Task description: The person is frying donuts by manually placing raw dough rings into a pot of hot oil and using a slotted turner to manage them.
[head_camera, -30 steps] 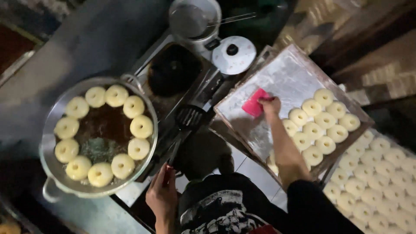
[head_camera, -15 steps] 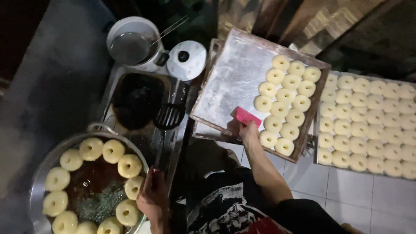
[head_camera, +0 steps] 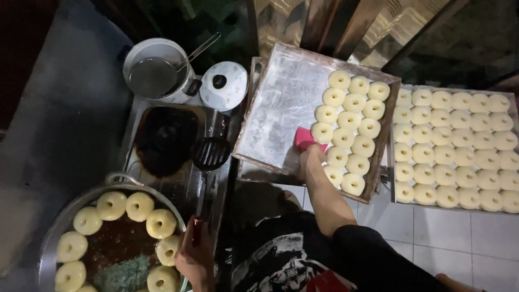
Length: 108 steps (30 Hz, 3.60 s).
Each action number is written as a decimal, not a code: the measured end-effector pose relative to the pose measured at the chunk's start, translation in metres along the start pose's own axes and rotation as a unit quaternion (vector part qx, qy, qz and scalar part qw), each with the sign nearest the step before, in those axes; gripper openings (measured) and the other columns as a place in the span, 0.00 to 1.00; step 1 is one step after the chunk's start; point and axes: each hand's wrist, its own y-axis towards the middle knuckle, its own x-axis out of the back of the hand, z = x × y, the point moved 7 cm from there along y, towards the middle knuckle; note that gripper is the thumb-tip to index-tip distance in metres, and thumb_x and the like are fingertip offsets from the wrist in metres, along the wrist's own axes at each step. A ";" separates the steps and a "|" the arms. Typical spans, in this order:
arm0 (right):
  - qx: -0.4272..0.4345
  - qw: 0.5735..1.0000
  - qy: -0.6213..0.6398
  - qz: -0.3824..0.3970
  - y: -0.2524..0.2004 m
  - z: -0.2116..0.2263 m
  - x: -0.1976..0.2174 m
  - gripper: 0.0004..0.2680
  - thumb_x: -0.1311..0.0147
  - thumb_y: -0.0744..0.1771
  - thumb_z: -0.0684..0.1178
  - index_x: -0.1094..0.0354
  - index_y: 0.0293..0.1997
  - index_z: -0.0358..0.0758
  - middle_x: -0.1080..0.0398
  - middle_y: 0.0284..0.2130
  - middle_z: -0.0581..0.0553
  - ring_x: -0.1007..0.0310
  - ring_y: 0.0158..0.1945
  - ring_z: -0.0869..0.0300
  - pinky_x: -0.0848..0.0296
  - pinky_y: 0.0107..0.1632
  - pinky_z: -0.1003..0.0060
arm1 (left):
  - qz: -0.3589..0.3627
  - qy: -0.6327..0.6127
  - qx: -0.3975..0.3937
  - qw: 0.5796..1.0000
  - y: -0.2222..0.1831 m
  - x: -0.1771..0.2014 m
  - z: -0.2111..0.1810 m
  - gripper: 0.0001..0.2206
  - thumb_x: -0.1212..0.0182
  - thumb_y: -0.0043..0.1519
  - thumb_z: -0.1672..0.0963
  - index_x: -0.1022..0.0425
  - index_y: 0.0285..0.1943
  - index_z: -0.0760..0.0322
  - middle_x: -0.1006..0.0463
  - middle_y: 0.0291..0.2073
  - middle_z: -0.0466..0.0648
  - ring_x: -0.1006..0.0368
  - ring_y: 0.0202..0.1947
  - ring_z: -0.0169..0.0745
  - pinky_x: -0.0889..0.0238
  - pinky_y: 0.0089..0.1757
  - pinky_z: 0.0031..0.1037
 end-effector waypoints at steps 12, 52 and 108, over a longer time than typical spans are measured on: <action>-0.110 0.913 0.256 0.299 -0.142 0.029 0.033 0.16 0.48 0.60 0.36 0.44 0.50 0.43 0.29 0.39 0.37 0.27 0.41 0.47 0.24 0.36 0.44 | 0.045 -0.007 0.082 0.996 -0.014 -0.003 0.004 0.14 0.33 0.64 0.53 0.16 0.58 0.53 0.22 0.27 0.44 0.28 0.25 0.38 0.38 0.30 0.32; 0.136 0.930 0.061 0.335 -0.124 0.060 0.061 0.20 0.46 0.64 0.45 0.38 0.65 0.46 0.30 0.51 0.50 0.30 0.45 0.57 0.27 0.45 0.60 | -0.001 0.033 0.107 0.994 -0.055 0.020 0.002 0.11 0.32 0.66 0.54 0.15 0.55 0.56 0.16 0.38 0.44 0.22 0.31 0.39 0.33 0.33 0.32; 0.857 0.369 -0.286 0.216 -0.257 0.057 0.044 0.20 0.43 0.63 0.48 0.35 0.64 0.47 0.27 0.34 0.38 0.26 0.37 0.41 0.27 0.35 0.44 | -0.051 -0.055 0.172 0.982 -0.070 0.113 0.159 0.15 0.34 0.64 0.55 0.19 0.59 0.54 0.25 0.31 0.43 0.30 0.30 0.40 0.37 0.34 0.31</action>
